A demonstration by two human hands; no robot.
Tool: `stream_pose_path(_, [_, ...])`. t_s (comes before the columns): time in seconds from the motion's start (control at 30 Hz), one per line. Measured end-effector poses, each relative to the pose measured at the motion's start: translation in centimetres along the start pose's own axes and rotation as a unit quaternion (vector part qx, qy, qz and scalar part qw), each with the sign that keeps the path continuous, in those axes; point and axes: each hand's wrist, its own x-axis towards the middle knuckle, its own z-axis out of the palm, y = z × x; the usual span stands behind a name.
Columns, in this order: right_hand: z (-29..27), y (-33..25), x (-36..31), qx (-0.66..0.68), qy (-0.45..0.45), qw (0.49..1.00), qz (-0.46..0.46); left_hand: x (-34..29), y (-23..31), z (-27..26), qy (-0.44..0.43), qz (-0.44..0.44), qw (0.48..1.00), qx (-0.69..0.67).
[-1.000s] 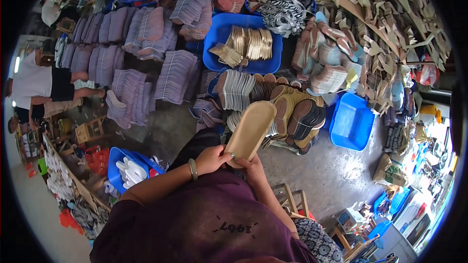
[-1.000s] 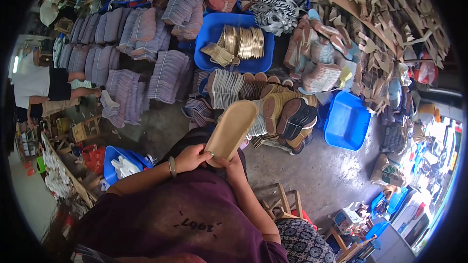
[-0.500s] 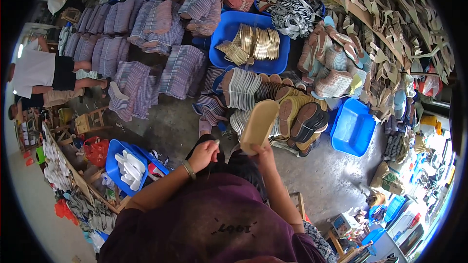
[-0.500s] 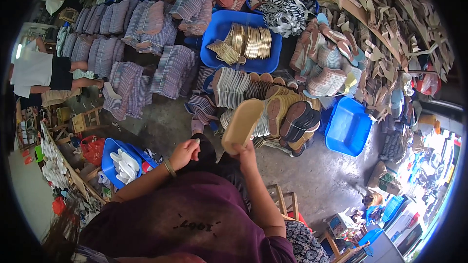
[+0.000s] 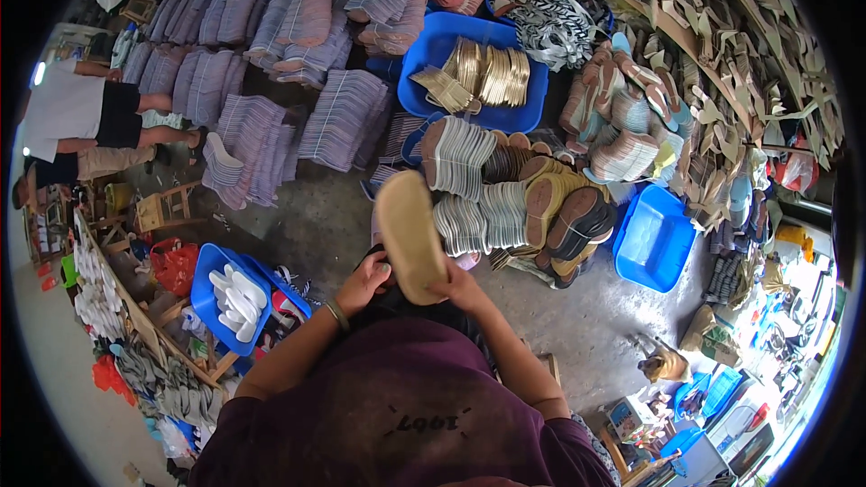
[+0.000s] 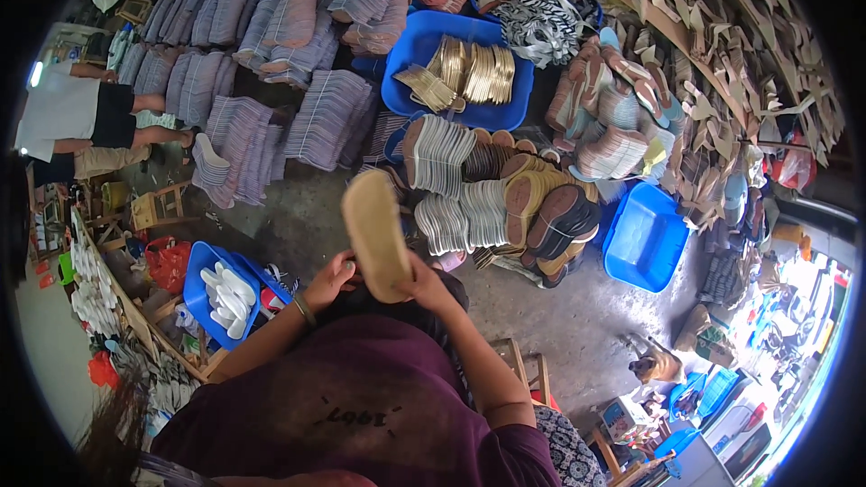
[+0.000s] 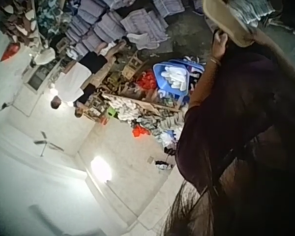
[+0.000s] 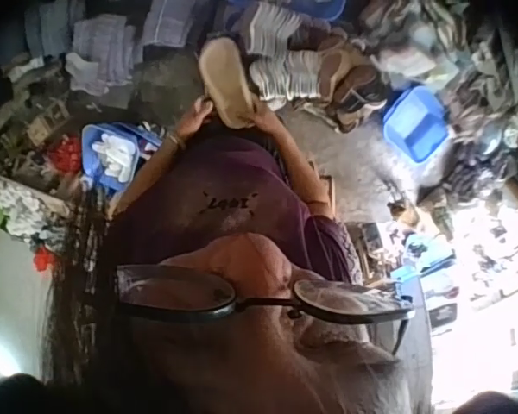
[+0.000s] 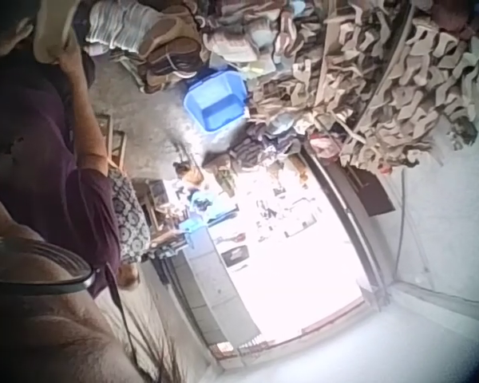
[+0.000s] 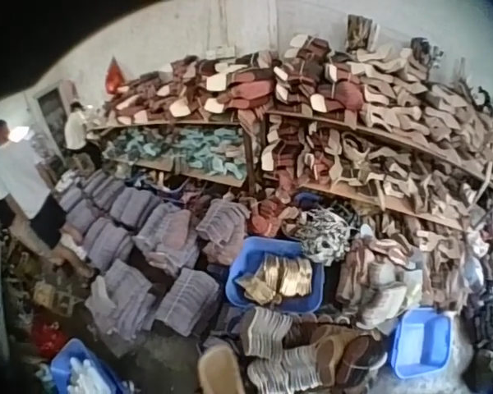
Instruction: Organizing and inspecting shoe soles and components on a workbench.
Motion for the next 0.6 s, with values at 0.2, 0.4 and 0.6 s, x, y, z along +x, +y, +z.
stream_pose_path(0.2, [3.6,-0.1,0.9,-0.081,-0.032,0.996,-0.025,0.2,-1.6,-2.0,0.037,0.022,0.995,-0.092])
stream_pose_path(0.4, [4.3,-1.1,1.4,-0.132,-0.05,0.989,0.044,0.2,0.4,-3.2,0.044,0.016,0.989,-0.137])
stream_pose_path(0.6, [5.6,-1.1,2.2,-0.216,-0.005,0.976,0.017,0.3,0.6,-4.5,0.044,0.038,0.994,-0.088])
